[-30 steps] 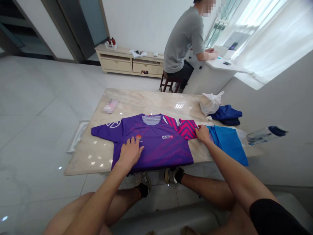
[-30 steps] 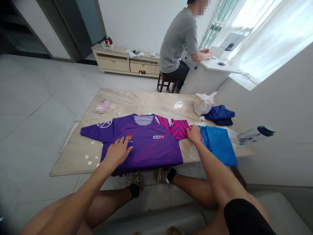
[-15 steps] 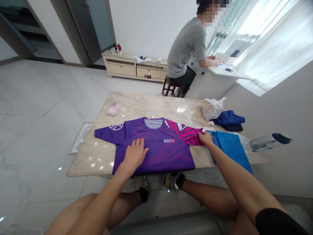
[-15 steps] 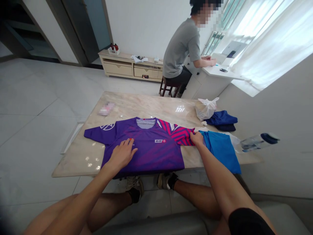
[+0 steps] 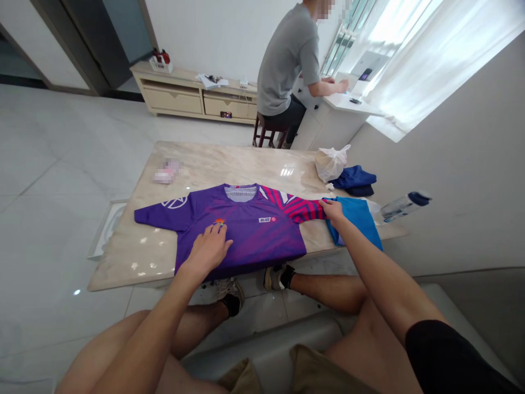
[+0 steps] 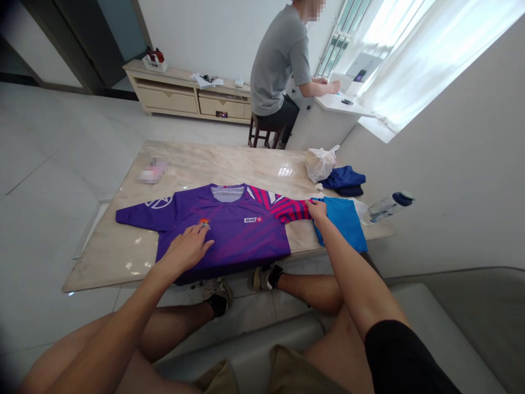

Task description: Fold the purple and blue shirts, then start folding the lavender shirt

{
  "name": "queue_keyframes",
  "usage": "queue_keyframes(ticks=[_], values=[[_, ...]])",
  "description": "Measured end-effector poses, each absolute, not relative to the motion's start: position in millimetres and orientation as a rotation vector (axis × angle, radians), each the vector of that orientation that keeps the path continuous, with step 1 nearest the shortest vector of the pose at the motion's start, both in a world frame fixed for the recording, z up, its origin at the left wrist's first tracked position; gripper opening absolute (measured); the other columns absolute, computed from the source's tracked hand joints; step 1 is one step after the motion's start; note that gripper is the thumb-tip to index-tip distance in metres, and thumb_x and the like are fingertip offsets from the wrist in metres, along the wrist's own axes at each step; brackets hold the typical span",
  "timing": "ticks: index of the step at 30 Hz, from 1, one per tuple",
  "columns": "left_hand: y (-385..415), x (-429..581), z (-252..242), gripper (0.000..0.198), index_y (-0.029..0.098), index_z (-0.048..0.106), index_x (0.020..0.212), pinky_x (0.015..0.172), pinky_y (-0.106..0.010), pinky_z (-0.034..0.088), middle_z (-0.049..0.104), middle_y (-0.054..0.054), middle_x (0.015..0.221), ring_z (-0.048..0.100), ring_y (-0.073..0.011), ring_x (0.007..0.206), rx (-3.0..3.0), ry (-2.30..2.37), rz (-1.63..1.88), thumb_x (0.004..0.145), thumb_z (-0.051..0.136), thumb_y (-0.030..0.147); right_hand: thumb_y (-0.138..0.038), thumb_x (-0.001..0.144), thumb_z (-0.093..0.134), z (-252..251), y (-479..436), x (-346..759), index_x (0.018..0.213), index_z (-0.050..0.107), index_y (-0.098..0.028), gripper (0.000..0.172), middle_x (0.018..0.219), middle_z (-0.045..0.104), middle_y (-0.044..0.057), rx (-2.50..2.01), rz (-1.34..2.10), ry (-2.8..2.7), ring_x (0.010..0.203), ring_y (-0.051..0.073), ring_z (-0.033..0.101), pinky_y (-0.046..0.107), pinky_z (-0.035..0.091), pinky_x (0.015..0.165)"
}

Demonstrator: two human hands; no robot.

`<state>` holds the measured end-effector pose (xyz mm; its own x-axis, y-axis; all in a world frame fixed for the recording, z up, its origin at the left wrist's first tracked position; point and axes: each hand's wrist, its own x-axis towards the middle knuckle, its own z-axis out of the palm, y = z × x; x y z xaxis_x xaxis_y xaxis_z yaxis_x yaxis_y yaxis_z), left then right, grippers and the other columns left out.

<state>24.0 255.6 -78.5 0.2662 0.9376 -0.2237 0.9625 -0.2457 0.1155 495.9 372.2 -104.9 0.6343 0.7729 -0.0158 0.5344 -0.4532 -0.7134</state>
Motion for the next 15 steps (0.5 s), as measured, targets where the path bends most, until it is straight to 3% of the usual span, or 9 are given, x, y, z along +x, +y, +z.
queue_keyframes(ticks=[4, 8, 15], values=[[258, 23, -80, 0.057, 0.016, 0.059, 0.162, 0.114, -0.053, 0.058, 0.056, -0.021, 0.17, 0.056, -0.0394, 0.152, 2.318, 1.769, -0.126, 0.113, 0.046, 0.042, -0.026, 0.097, 0.07, -91, 368, 495, 0.112, 0.082, -0.012, 0.024, 0.125, 0.08, 0.023, -2.234, 0.33, -1.193, 0.128, 0.035, 0.069, 0.042, 0.051, 0.114], [260, 25, -86, 0.061, 0.017, 0.054, 0.167, 0.118, -0.054, 0.056, 0.049, -0.021, 0.176, 0.05, -0.0402, 0.159, 2.283, 1.746, -0.134, 0.112, 0.049, 0.043, -0.033, 0.109, 0.055, -80, 366, 475, 0.133, 0.077, -0.012, 0.038, 0.127, 0.079, 0.025, -2.339, 0.11, -1.501, 0.125, 0.037, 0.07, 0.047, 0.051, 0.112], [262, 25, -92, 0.069, 0.011, 0.045, 0.173, 0.125, -0.057, 0.05, 0.042, -0.023, 0.18, 0.042, -0.0415, 0.165, 2.216, 1.725, -0.235, 0.114, 0.047, 0.047, -0.043, 0.118, 0.04, -56, 373, 390, 0.144, 0.072, -0.015, 0.05, 0.129, 0.079, 0.022, -2.237, 0.011, -1.894, 0.122, 0.039, 0.073, 0.048, 0.051, 0.11]])
